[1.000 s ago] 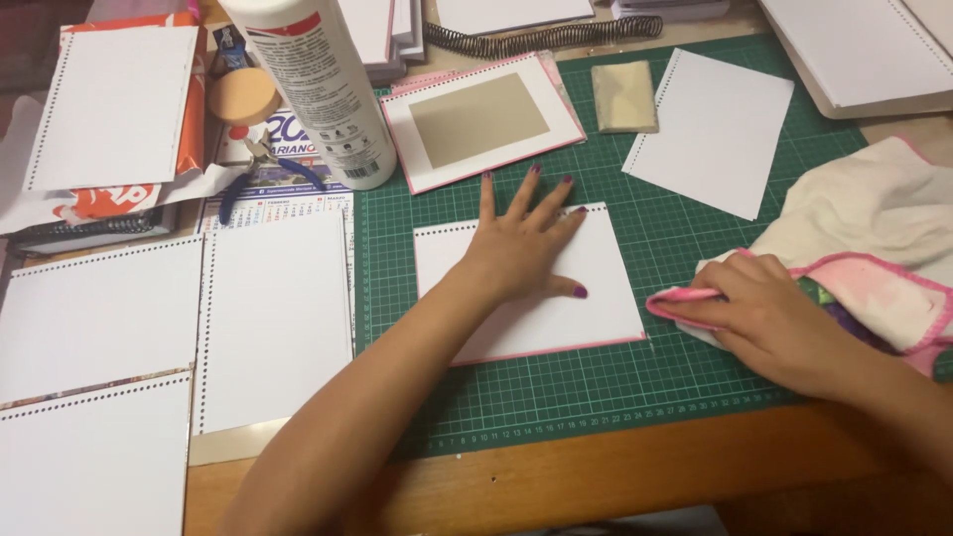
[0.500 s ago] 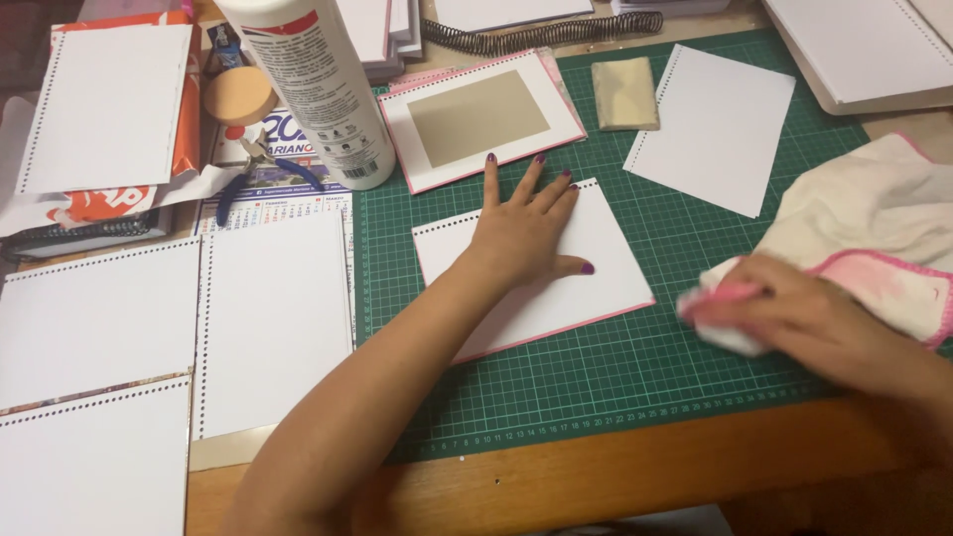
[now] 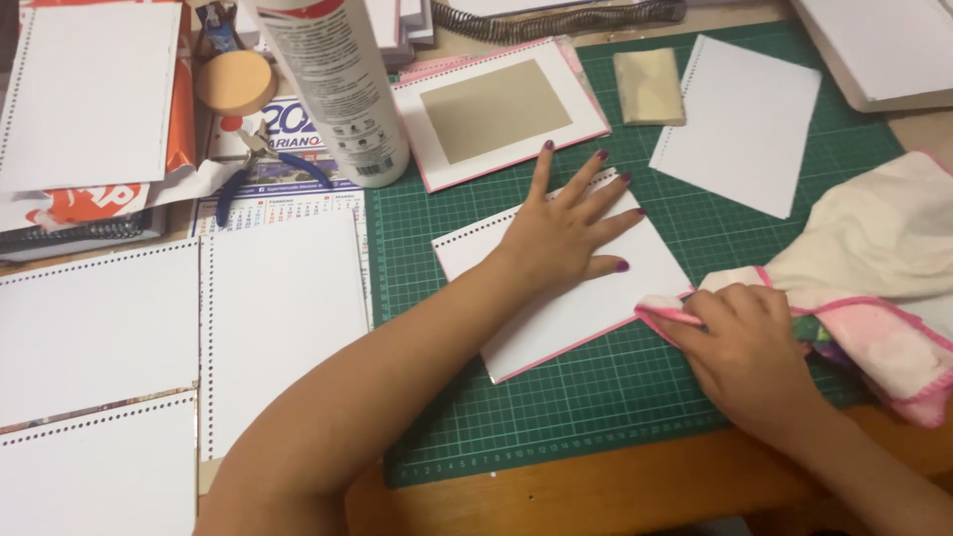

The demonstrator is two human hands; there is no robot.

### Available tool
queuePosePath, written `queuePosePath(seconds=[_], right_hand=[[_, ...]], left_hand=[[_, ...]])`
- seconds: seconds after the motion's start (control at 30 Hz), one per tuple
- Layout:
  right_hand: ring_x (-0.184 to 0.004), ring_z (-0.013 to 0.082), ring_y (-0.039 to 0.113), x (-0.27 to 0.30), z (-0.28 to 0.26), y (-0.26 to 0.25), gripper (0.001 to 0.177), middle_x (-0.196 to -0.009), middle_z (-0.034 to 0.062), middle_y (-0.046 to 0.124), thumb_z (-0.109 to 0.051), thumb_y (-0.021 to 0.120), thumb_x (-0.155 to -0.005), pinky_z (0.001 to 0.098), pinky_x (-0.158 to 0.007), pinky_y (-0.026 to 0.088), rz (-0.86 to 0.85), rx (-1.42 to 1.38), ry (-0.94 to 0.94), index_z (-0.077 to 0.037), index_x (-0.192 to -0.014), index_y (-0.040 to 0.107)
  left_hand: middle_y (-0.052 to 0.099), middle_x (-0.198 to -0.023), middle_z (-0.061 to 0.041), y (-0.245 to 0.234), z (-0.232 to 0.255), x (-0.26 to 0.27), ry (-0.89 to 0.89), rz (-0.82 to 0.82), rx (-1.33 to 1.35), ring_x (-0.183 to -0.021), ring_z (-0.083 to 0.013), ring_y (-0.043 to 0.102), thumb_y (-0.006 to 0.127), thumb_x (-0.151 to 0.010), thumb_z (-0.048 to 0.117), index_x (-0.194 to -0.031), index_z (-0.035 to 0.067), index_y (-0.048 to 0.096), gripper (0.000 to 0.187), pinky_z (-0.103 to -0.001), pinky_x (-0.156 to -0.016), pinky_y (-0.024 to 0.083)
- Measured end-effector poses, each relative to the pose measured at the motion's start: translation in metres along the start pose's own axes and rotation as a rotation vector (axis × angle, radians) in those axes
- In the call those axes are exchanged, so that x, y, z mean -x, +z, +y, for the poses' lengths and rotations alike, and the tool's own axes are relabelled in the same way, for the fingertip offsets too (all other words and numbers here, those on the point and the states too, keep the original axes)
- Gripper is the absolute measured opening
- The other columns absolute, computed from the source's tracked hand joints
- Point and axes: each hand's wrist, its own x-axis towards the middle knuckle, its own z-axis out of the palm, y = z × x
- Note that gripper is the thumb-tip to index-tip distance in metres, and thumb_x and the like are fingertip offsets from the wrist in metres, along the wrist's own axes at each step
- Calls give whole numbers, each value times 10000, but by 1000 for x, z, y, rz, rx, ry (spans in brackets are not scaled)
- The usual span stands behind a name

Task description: Assembling a notebook by gluing the cover, smoothing it out, and aligning the pages.

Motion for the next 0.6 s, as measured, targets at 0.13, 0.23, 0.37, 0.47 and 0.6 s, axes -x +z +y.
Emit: queuePosePath(seconds=[0.13,0.23,0.37,0.47,0.6], right_hand=[[-868,282,551,-5,-19,2,406,-1043,-15,666,-143,539,-932,474,-799,378,24,-21,-84,-340,-1253,688],[-881,278,548,-14,-32,-3,446,-1023,-37,639,-128,502,-944,465,-801,367,-5,-81,-138,-349,-1299,656],[-931,288,530,-17,-36,3,479,-1017,-45,615,-165,524,-914,489,-795,358,-109,-165,-162,-403,-1315,633],[-835,273,487,-28,-42,-6,441,-950,-39,582,-179,470,-962,468,-741,327,-165,-237,-164,-385,-1312,642],[-859,279,516,-25,-44,-2,526,-936,-29,591,-138,505,-930,494,-752,362,-146,-231,-226,-427,-1359,603]], left_hand=[[133,-1720,10,-6,2,-1,-18,-108,-8,-1577,-334,-35,138,-960,718,-1609,396,185,726,-791,-1151,-80],[113,-1725,6,-7,3,1,-32,-114,-17,-1577,-330,-50,128,-958,722,-1611,402,176,729,-783,-1153,-97],[58,-1735,12,-10,4,1,-43,-163,-11,-1574,-329,-88,97,-953,721,-1621,410,120,737,-780,-1149,-104],[56,-1736,12,-11,5,1,-51,-165,-6,-1571,-329,-103,96,-951,725,-1619,419,117,736,-781,-1145,-115],[69,-1734,16,-9,4,1,-51,-147,4,-1572,-328,-93,98,-950,725,-1616,424,137,732,-772,-1153,-115]])
